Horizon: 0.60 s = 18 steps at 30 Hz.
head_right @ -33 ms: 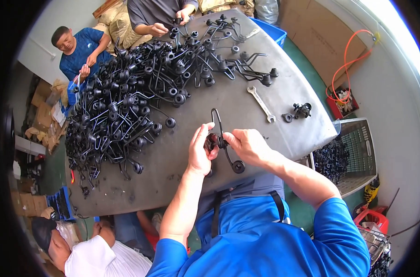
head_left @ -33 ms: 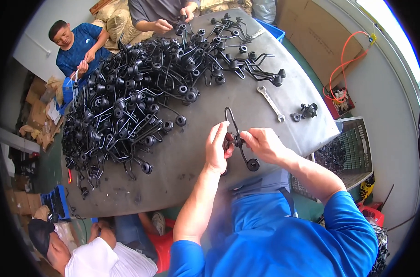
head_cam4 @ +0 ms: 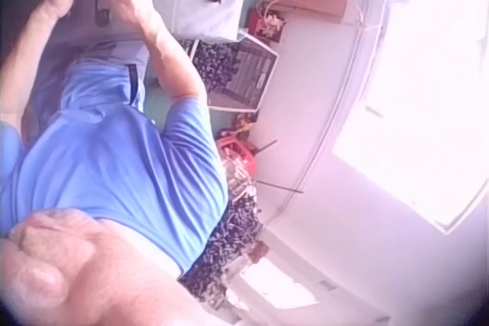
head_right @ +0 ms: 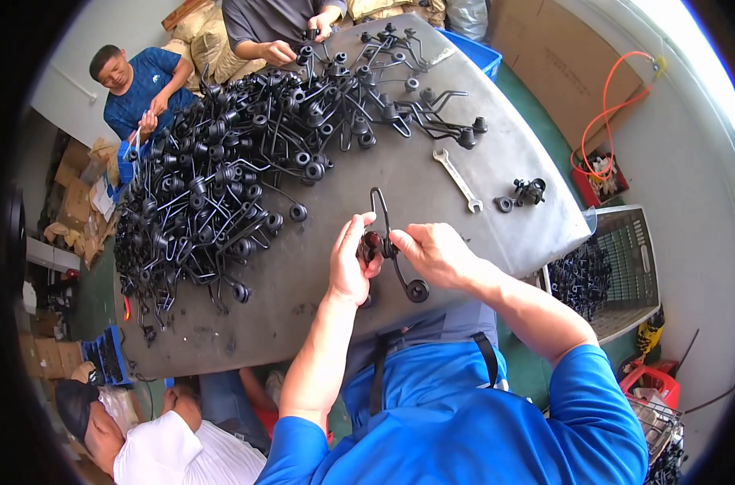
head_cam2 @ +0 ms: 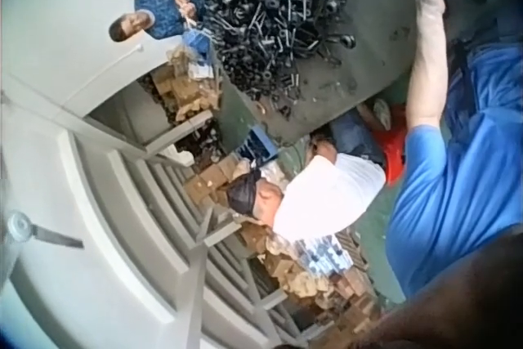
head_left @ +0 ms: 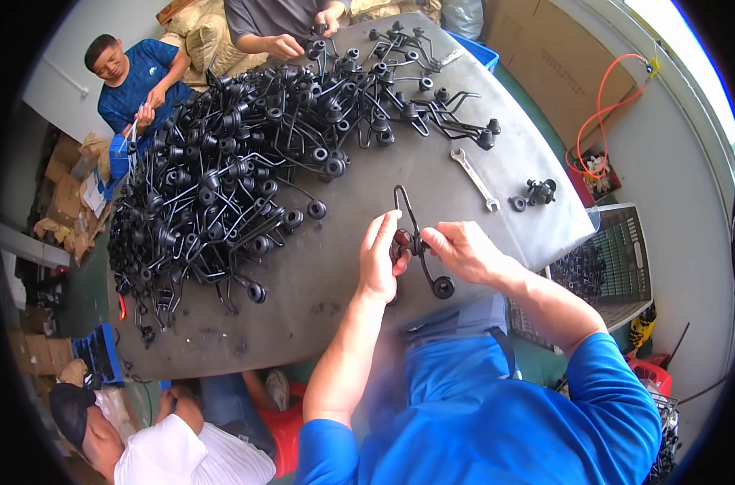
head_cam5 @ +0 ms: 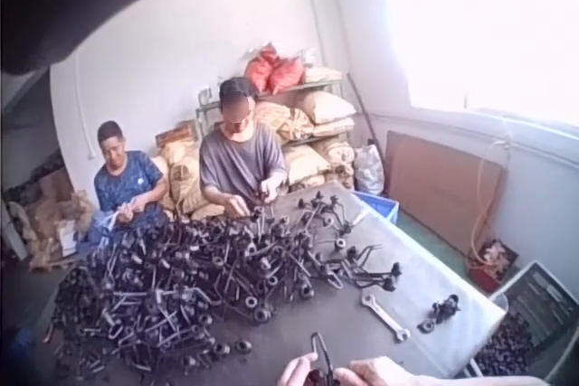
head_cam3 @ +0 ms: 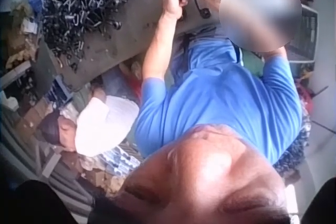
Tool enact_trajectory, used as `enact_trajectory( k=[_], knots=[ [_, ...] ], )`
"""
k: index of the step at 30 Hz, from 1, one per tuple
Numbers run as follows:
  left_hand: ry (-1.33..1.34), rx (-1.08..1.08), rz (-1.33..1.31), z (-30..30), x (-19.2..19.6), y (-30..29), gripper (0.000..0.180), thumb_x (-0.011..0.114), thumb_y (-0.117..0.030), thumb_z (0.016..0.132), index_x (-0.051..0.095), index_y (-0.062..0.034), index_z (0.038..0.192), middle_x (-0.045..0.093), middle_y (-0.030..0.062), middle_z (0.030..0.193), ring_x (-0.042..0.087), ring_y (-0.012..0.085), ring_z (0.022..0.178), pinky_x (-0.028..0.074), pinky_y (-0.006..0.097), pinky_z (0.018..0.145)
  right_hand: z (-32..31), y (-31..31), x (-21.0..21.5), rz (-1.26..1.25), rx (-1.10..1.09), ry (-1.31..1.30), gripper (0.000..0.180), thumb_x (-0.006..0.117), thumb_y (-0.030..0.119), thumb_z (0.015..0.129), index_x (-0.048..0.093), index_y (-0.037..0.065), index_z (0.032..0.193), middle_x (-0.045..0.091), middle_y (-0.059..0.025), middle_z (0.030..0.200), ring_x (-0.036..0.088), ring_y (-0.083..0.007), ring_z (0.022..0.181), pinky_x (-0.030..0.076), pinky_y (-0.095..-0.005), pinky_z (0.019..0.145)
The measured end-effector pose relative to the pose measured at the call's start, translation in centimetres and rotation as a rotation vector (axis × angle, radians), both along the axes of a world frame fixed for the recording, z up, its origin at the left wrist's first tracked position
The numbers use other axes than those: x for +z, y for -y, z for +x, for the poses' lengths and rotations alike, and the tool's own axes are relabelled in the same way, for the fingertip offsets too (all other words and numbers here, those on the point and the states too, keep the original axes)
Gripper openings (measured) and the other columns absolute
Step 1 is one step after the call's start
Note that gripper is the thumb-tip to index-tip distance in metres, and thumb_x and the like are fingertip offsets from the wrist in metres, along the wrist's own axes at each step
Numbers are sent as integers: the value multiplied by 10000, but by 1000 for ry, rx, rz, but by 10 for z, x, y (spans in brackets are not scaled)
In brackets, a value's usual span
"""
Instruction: Assembling mechanical linkages consisting of metal rods, rubber grommets, and fasteners at a workstation.
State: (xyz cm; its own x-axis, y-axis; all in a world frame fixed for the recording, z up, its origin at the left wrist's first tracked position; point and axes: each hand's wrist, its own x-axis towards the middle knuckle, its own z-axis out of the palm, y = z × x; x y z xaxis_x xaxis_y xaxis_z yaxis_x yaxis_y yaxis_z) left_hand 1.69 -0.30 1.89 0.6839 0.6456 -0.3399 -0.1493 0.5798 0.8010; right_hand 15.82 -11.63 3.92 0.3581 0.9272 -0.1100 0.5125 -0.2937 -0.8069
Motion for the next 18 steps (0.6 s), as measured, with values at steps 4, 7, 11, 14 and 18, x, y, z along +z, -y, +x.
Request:
enact_trajectory(
  k=[4, 7, 11, 14, 18],
  knots=[
    [9, 18, -19, 2, 3, -3, 400, 560, -411, 971, 556, -77, 1189, 547, 39, 766, 432, 81, 457, 267, 207, 379, 10, -2, -2, -41, 145, -320, 467, 492, 403, 999, 618, -1, 801, 601, -77, 676, 561, -188, 627, 481, -355, 616],
    [28, 11, -4, 2, 5, 0, 416, 556, -421, 970, 552, -71, 1195, 547, 41, 763, 429, 81, 457, 267, 206, 382, 22, 0, -11, -102, 62, -549, 448, 482, 425, 995, 610, 27, 833, 605, -44, 742, 550, -134, 679, 479, -306, 641],
    [-3, 3, 35, 5, 6, 0, 429, 554, -433, 969, 553, -68, 1194, 547, 38, 762, 424, 75, 456, 267, 202, 386, 14, 1, -11, -51, 123, -427, 438, 417, 418, 1019, 584, 33, 892, 591, -44, 777, 539, -105, 701, 464, -285, 630],
    [3, 5, 49, 6, 7, 2, 435, 548, -443, 969, 555, -70, 1192, 549, 30, 759, 422, 70, 453, 271, 200, 388, 20, 0, -4, -152, 83, -480, 409, 428, 395, 1017, 571, 42, 867, 570, -37, 729, 511, -98, 673, 450, -290, 613],
    [-34, 61, 99, 9, 5, 2, 437, 536, -451, 974, 552, -76, 1197, 551, 26, 752, 429, 71, 456, 274, 200, 386, 8, 0, -19, 169, 77, -326, 456, 411, 430, 1023, 572, 53, 825, 574, -19, 666, 488, -97, 596, 442, -281, 573]
  ],
)
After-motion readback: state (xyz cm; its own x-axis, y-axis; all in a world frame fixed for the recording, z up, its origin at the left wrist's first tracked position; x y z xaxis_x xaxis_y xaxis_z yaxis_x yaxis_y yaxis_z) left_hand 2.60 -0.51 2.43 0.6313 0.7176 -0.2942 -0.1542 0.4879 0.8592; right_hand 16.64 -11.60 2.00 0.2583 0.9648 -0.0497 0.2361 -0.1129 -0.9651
